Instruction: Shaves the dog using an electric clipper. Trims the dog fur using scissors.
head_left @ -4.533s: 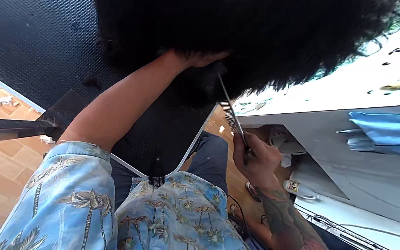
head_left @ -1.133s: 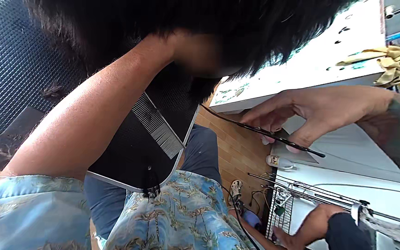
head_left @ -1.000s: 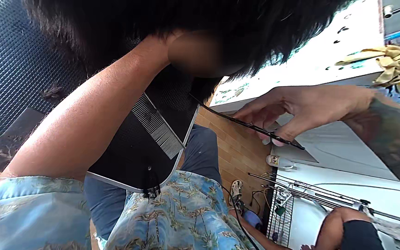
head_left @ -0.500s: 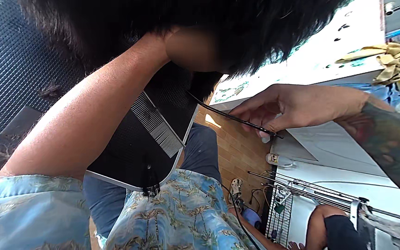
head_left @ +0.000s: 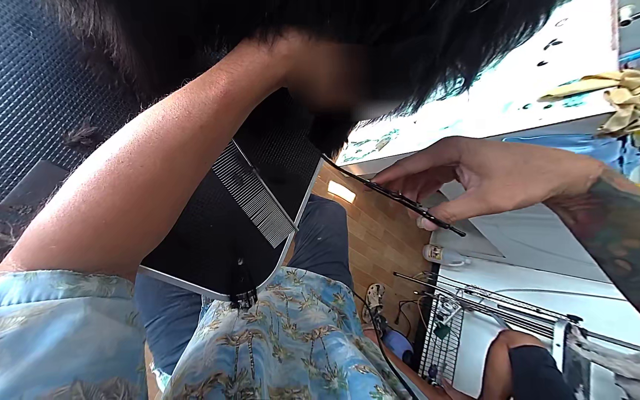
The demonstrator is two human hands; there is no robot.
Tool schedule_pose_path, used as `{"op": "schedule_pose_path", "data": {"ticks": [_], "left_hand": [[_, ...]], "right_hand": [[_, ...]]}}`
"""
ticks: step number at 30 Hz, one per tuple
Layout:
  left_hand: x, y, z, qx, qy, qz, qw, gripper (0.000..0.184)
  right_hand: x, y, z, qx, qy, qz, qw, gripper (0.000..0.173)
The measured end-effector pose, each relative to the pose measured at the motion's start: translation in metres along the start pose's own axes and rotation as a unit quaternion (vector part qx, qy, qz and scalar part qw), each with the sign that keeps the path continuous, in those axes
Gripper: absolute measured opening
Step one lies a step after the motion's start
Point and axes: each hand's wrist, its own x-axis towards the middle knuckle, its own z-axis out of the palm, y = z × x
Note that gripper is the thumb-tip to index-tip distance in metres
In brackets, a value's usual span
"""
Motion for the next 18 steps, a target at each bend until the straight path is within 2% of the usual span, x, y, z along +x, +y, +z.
{"op": "schedule_pose_path", "data": {"ticks": [3,4,5,6,7,8,9,10,11,12,13,14,15,16,17,18], "left_hand": [[0.004,-0.003,-0.001,0.01,-0.001,0.016,1.0,0.041],[0.012,-0.014,0.0,0.018,-0.008,0.057,0.998,0.042],[0.029,-0.038,0.011,0.017,0.025,0.152,0.988,0.043],[0.062,-0.072,0.039,-0.016,0.141,0.301,0.943,0.046],[0.084,-0.087,0.055,-0.059,0.184,0.373,0.907,0.046],[0.083,-0.086,0.055,-0.065,0.18,0.376,0.907,0.046],[0.061,-0.07,0.041,-0.034,0.132,0.308,0.942,0.044],[0.027,-0.033,0.011,0.001,0.003,0.144,0.99,0.041],[0.011,-0.008,-0.002,-0.001,-0.041,0.035,0.999,0.039],[0.006,0.001,-0.005,-0.002,-0.046,0.0,0.999,0.038],[0.009,-0.008,-0.001,0.01,-0.027,0.041,0.999,0.039],[0.024,-0.034,0.012,0.029,0.029,0.148,0.988,0.042],[0.06,-0.071,0.041,0.017,0.159,0.304,0.939,0.045],[0.085,-0.088,0.055,0.009,0.194,0.363,0.911,0.048],[0.089,-0.087,0.053,0.041,0.159,0.335,0.928,0.048],[0.08,-0.072,0.039,0.091,0.074,0.248,0.962,0.048]], "right_hand": [[-0.001,-0.003,-0.001,0.021,-0.001,-0.003,1.0,0.062],[-0.001,-0.005,-0.001,0.025,0.0,0.004,1.0,0.062],[-0.001,-0.006,-0.001,0.025,0.003,0.01,1.0,0.062],[-0.001,-0.006,-0.001,0.024,0.003,0.016,1.0,0.061],[-0.002,-0.007,-0.001,0.028,0.003,0.023,0.999,0.061],[-0.002,-0.008,0.0,0.032,0.004,0.027,0.999,0.062],[-0.003,-0.009,0.001,0.032,0.004,0.027,0.999,0.062],[-0.003,-0.01,0.002,0.035,0.006,0.028,0.999,0.062],[-0.003,-0.01,0.003,0.036,0.007,0.027,0.999,0.062],[-0.003,-0.01,0.004,0.038,0.008,0.025,0.999,0.061],[-0.003,-0.009,0.005,0.033,0.01,0.02,0.999,0.06],[-0.003,-0.008,0.007,0.025,0.012,0.011,1.0,0.059],[-0.002,-0.005,0.008,0.017,0.012,-0.004,1.0,0.057],[-0.002,-0.002,0.01,0.011,0.014,-0.018,1.0,0.058],[-0.001,0.001,0.011,0.008,0.016,-0.031,0.999,0.061],[-0.001,0.003,0.012,0.008,0.016,-0.038,0.999,0.063]]}}
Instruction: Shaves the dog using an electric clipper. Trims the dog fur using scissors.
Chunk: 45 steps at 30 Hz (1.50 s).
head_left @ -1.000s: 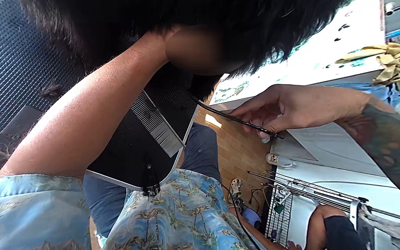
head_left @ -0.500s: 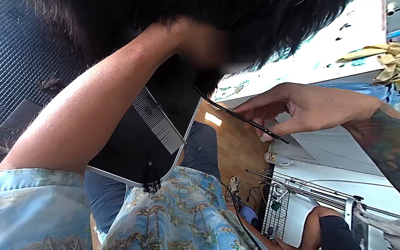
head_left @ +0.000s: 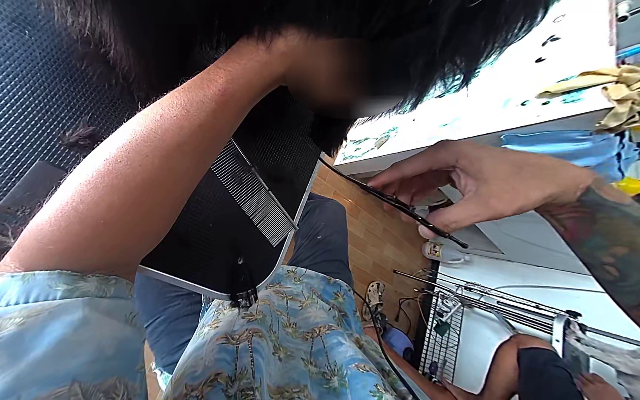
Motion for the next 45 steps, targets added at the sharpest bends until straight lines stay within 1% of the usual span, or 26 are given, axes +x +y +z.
{"op": "schedule_pose_path", "data": {"ticks": [1,2,3,4,5,8,10,13,14,15,16,17,18,19,20,23,27,29,32,34,36,40,45], "left_hand": [[0.008,0.021,-0.026,-0.01,-0.161,-0.117,0.98,0.047],[0.004,-0.003,0.002,-0.02,-0.016,-0.027,0.999,0.051],[0.006,-0.022,0.019,-0.049,0.049,0.02,0.997,0.052],[0.008,-0.032,0.026,-0.071,0.062,0.037,0.995,0.053],[0.01,-0.037,0.027,-0.083,0.056,0.04,0.994,0.054],[0.011,-0.038,0.025,-0.093,0.032,0.022,0.995,0.056],[0.011,-0.038,0.025,-0.095,0.033,0.022,0.995,0.055],[0.008,-0.04,0.028,-0.104,0.075,0.063,0.99,0.054],[0.004,-0.036,0.026,-0.099,0.102,0.078,0.987,0.052],[-0.003,-0.023,0.017,-0.083,0.113,0.07,0.988,0.051],[-0.014,0.004,-0.003,-0.06,0.09,0.022,0.994,0.049],[-0.025,0.045,-0.038,-0.053,-0.015,-0.092,0.994,0.047],[-0.027,0.073,-0.057,-0.054,-0.062,-0.181,0.98,0.044],[-0.027,0.086,-0.063,-0.06,-0.076,-0.228,0.969,0.043],[-0.027,0.089,-0.064,-0.068,-0.079,-0.245,0.964,0.044],[-0.027,0.084,-0.06,-0.082,-0.069,-0.231,0.967,0.041],[-0.026,0.082,-0.058,-0.09,-0.071,-0.215,0.97,0.037],[-0.026,0.081,-0.059,-0.091,-0.08,-0.216,0.969,0.039],[-0.027,0.084,-0.06,-0.093,-0.065,-0.223,0.968,0.039],[-0.027,0.086,-0.061,-0.1,-0.056,-0.231,0.966,0.04],[-0.027,0.086,-0.06,-0.106,-0.05,-0.232,0.966,0.039],[-0.028,0.083,-0.058,-0.085,-0.048,-0.207,0.974,0.037],[-0.027,0.084,-0.058,-0.083,-0.051,-0.211,0.973,0.038]], "right_hand": [[0.0,0.0,0.0,0.002,-0.001,-0.003,1.0,0.064],[0.001,0.001,0.001,0.008,-0.001,-0.003,1.0,0.063],[0.001,0.0,0.001,0.019,-0.002,-0.002,1.0,0.062],[0.001,0.0,0.001,0.032,-0.001,0.002,0.999,0.061],[0.001,0.001,0.001,0.044,0.001,0.007,0.999,0.06],[0.001,0.0,0.004,0.074,0.011,0.023,0.997,0.057],[0.0,0.0,0.008,0.085,0.014,0.033,0.996,0.056],[0.0,0.004,0.013,0.077,0.008,0.015,0.997,0.054],[0.0,0.006,0.015,0.077,0.004,0.003,0.997,0.058],[0.001,0.009,0.017,0.08,0.003,-0.006,0.997,0.064],[0.001,0.01,0.018,0.087,0.005,-0.011,0.996,0.067],[0.001,0.01,0.02,0.095,0.009,-0.016,0.995,0.067],[0.001,0.01,0.022,0.103,0.016,-0.017,0.994,0.065],[0.002,0.01,0.024,0.112,0.02,-0.017,0.993,0.063],[0.002,0.01,0.025,0.118,0.024,-0.011,0.993,0.061],[0.001,0.008,0.028,0.122,0.036,0.011,0.992,0.056],[-0.001,0.008,0.032,0.119,0.044,0.02,0.992,0.055],[-0.001,0.01,0.036,0.109,0.05,0.003,0.993,0.056],[-0.001,0.015,0.038,0.104,0.05,-0.039,0.993,0.064],[-0.002,0.015,0.037,0.102,0.049,-0.045,0.993,0.066],[-0.003,0.013,0.037,0.101,0.058,-0.031,0.993,0.062],[-0.004,0.009,0.034,0.088,0.064,-0.008,0.994,0.057],[-0.005,0.004,0.033,0.076,0.069,0.02,0.995,0.054]]}}
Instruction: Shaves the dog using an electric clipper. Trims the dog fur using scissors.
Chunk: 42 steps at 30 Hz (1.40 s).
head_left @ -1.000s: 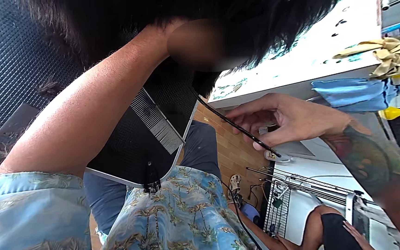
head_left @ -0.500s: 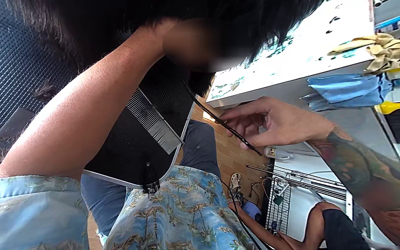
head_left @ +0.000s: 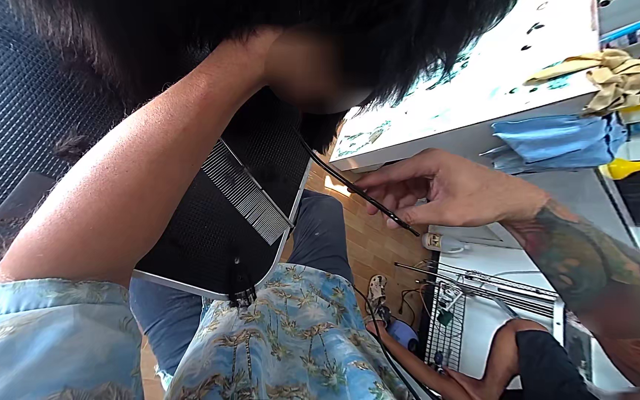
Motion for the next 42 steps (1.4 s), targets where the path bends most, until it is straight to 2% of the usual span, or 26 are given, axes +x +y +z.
{"op": "schedule_pose_path", "data": {"ticks": [3,4,5,6,7,8,9,10,11,12,13,14,15,16,17,19,21,22,23,24,25,27,31,36,42], "left_hand": [[0.004,-0.004,-0.001,0.006,-0.022,0.008,1.0,0.038],[0.009,-0.015,0.002,0.022,-0.019,0.056,0.998,0.04],[0.021,-0.039,0.013,0.04,0.034,0.159,0.986,0.042],[0.046,-0.072,0.041,0.022,0.171,0.302,0.938,0.044],[0.06,-0.083,0.052,-0.001,0.228,0.358,0.905,0.044],[0.045,-0.071,0.04,0.022,0.175,0.303,0.936,0.043],[0.018,-0.037,0.013,0.043,0.044,0.159,0.985,0.04],[0.005,-0.01,0.0,0.029,-0.015,0.052,0.998,0.038],[0.0,0.004,-0.005,0.018,-0.029,0.0,0.999,0.038],[0.0,0.005,-0.005,0.016,-0.026,-0.002,1.0,0.039],[0.006,-0.007,0.0,0.024,-0.011,0.044,0.999,0.041],[0.023,-0.033,0.012,0.032,0.029,0.131,0.99,0.045],[0.054,-0.071,0.039,0.013,0.118,0.246,0.962,0.049],[0.079,-0.094,0.053,-0.014,0.13,0.291,0.948,0.051],[0.092,-0.106,0.058,-0.028,0.115,0.301,0.946,0.052],[0.097,-0.112,0.059,-0.038,0.117,0.29,0.949,0.051],[0.078,-0.095,0.053,-0.032,0.15,0.267,0.951,0.049],[0.054,-0.073,0.038,-0.01,0.128,0.22,0.967,0.046],[0.023,-0.036,0.014,0.007,0.05,0.113,0.992,0.045],[0.006,-0.01,0.002,0.017,0.022,0.035,0.999,0.045],[-0.001,0.001,-0.002,0.026,0.024,0.004,0.999,0.047],[-0.002,0.001,0.0,0.037,0.05,0.008,0.998,0.05],[-0.001,0.0,0.0,0.032,0.036,0.006,0.999,0.048],[0.001,-0.005,0.003,0.029,0.06,0.021,0.998,0.048],[-0.001,-0.004,0.001,0.025,0.046,0.025,0.998,0.045]], "right_hand": [[0.0,0.001,0.001,-0.017,-0.002,-0.019,1.0,0.055],[0.0,0.001,0.001,-0.014,-0.005,-0.032,0.999,0.057],[-0.001,0.001,0.0,-0.01,-0.006,-0.042,0.999,0.059],[-0.001,0.001,-0.001,-0.008,-0.009,-0.046,0.999,0.06],[-0.002,0.001,-0.003,-0.008,-0.01,-0.046,0.999,0.06],[-0.002,0.0,-0.004,-0.009,-0.011,-0.043,0.999,0.06],[-0.002,0.0,-0.006,-0.01,-0.013,-0.039,0.999,0.06],[-0.003,-0.001,-0.007,-0.014,-0.015,-0.036,0.999,0.059],[-0.003,-0.001,-0.008,-0.016,-0.015,-0.03,0.999,0.057],[-0.003,-0.002,-0.009,-0.015,-0.014,-0.024,0.999,0.056],[-0.004,-0.002,-0.009,-0.011,-0.015,-0.018,1.0,0.056],[-0.004,-0.003,-0.01,-0.009,-0.016,-0.011,1.0,0.055],[-0.004,-0.003,-0.01,-0.01,-0.017,-0.007,1.0,0.055],[-0.005,-0.004,-0.01,-0.014,-0.019,-0.005,1.0,0.055],[-0.004,-0.003,-0.011,-0.022,-0.02,-0.01,1.0,0.055],[-0.005,-0.001,-0.011,-0.042,-0.019,-0.023,0.999,0.056],[-0.004,0.002,-0.013,-0.057,-0.022,-0.041,0.997,0.061],[-0.004,0.002,-0.013,-0.059,-0.023,-0.047,0.997,0.062],[-0.004,0.002,-0.013,-0.058,-0.021,-0.05,0.997,0.063],[-0.004,0.001,-0.014,-0.057,-0.022,-0.051,0.997,0.063],[-0.004,0.001,-0.014,-0.052,-0.022,-0.051,0.997,0.062],[-0.004,0.001,-0.014,-0.037,-0.02,-0.046,0.998,0.06],[-0.005,0.0,-0.014,-0.01,-0.016,-0.041,0.999,0.057],[-0.005,-0.003,-0.013,0.007,-0.024,-0.019,0.999,0.056],[-0.006,-0.002,-0.013,-0.017,-0.023,-0.038,0.999,0.056]]}}
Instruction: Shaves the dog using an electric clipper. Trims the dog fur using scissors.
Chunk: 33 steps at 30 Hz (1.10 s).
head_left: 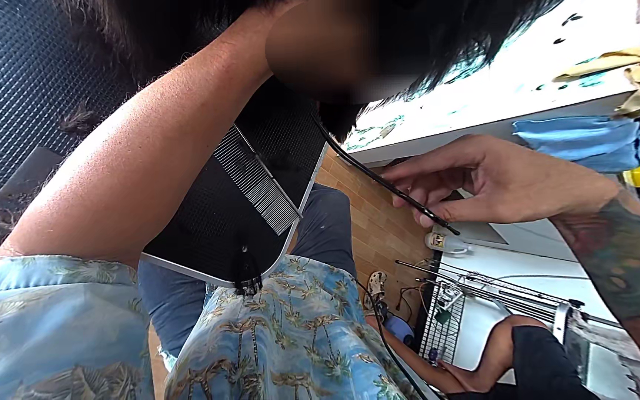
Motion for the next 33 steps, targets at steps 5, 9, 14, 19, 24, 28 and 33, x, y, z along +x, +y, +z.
{"op": "schedule_pose_path", "data": {"ticks": [5,9,14,19,24,28,33], "left_hand": [[0.008,-0.011,0.002,0.0,0.016,0.037,0.999,0.047],[0.085,-0.107,0.067,-0.087,0.142,0.238,0.957,0.046],[0.061,-0.059,0.031,-0.007,-0.038,0.028,0.999,0.044],[0.045,-0.074,0.046,-0.007,0.147,0.201,0.968,0.053],[0.003,-0.006,0.003,-0.058,-0.013,0.026,0.998,0.036],[0.006,-0.013,0.008,-0.094,-0.001,0.053,0.994,0.032],[0.001,-0.016,0.01,-0.129,-0.009,0.019,0.991,0.029]], "right_hand": [[0.001,0.001,-0.001,0.014,0.0,-0.011,1.0,0.058],[0.001,-0.001,0.001,0.015,0.011,0.017,1.0,0.056],[0.002,0.002,0.007,-0.036,0.023,0.032,0.999,0.047],[-0.01,0.031,0.014,-0.036,0.009,-0.006,0.999,0.04],[-0.022,0.071,0.038,0.255,0.048,-0.152,0.954,0.036],[-0.002,0.067,0.086,0.429,0.235,-0.21,0.846,0.025],[0.038,0.045,0.139,0.47,0.371,-0.194,0.777,0.041]]}}
